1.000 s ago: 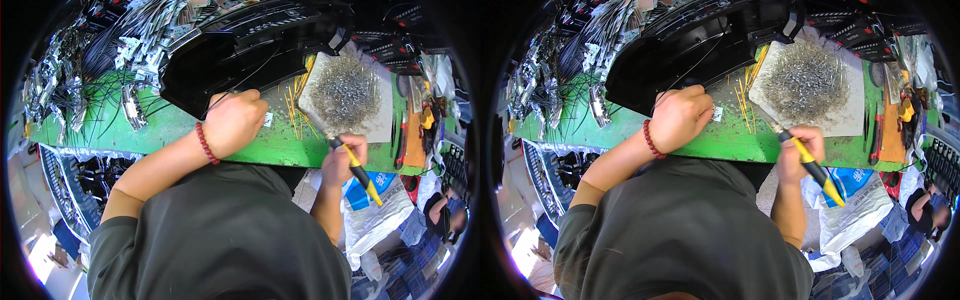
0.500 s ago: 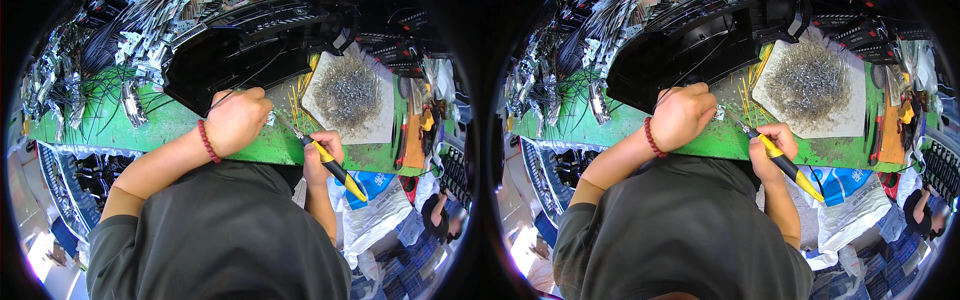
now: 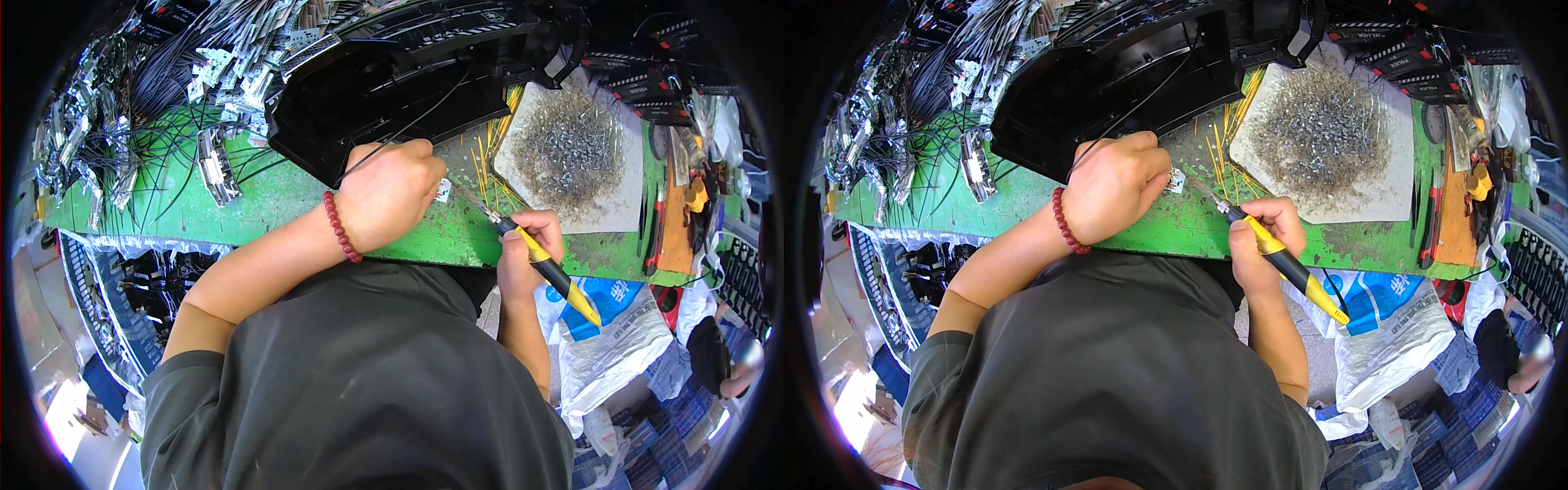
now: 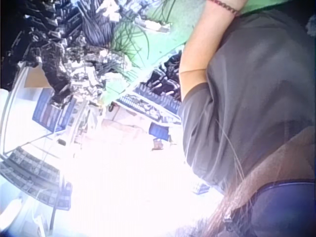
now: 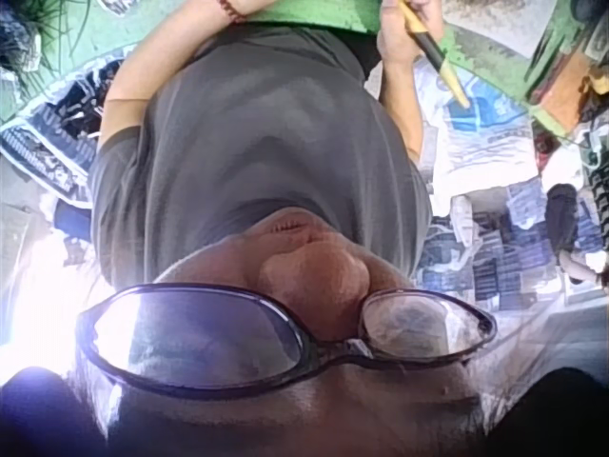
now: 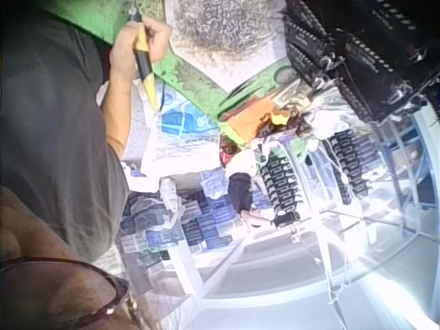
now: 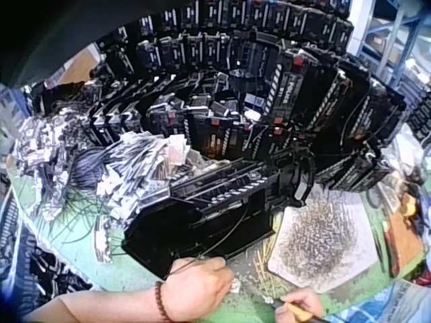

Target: Soldering wires to circuit boards and assembling them into plastic housings.

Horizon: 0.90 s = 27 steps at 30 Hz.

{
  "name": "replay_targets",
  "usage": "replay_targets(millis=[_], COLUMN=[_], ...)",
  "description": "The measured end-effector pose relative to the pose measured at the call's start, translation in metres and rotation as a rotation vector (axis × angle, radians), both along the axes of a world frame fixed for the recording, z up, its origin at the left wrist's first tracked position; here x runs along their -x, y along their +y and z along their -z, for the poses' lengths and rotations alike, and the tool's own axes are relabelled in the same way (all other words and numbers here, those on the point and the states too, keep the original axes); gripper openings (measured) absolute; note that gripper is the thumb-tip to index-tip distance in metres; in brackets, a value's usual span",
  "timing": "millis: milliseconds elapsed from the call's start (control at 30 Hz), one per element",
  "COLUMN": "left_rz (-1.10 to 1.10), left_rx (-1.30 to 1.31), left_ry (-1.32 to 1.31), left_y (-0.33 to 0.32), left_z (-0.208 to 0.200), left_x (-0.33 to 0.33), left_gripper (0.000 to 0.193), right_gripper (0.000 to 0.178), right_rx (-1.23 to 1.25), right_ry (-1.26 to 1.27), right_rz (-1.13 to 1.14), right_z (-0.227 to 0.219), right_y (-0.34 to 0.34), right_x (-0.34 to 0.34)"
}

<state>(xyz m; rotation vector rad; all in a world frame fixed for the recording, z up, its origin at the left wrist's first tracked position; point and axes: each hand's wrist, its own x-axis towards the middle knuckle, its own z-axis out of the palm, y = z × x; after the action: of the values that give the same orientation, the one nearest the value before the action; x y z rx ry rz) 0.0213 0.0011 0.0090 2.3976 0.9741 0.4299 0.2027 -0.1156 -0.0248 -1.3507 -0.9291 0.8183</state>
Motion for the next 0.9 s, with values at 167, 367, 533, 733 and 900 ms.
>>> replay_targets(millis=[167, 367, 533, 733, 900], left_rz=[-0.005, -0.022, -0.034, -0.040, -0.046], left_rx=[0.009, 0.007, -0.006, -0.021, -0.056], left_ry=[0.025, 0.016, 0.006, 0.015, 0.037], left_y=[0.0002, -0.0012, -0.0018, -0.0032, -0.0044], left_z=[-0.0011, 0.0014, 0.0020, 0.0031, 0.0029], left_x=[-0.0010, -0.0025, -0.0036, -0.0058, -0.0070], left_gripper=[0.013, 0.013, 0.011, 0.011, 0.011], right_gripper=[0.016, 0.016, 0.015, 0.014, 0.014], right_rx=[-0.005, -0.018, -0.017, -0.006, 0.019], right_ry=[0.003, 0.022, -0.031, -0.073, -0.107], right_rz=[0.008, 0.009, 0.016, 0.014, -0.005], right_z=[0.0007, 0.0017, -0.0008, -0.0018, -0.0052], right_y=[-0.0021, -0.0032, -0.0031, -0.0018, 0.0001], right_x=[-0.0017, -0.0019, -0.0007, 0.0003, 0.0005])
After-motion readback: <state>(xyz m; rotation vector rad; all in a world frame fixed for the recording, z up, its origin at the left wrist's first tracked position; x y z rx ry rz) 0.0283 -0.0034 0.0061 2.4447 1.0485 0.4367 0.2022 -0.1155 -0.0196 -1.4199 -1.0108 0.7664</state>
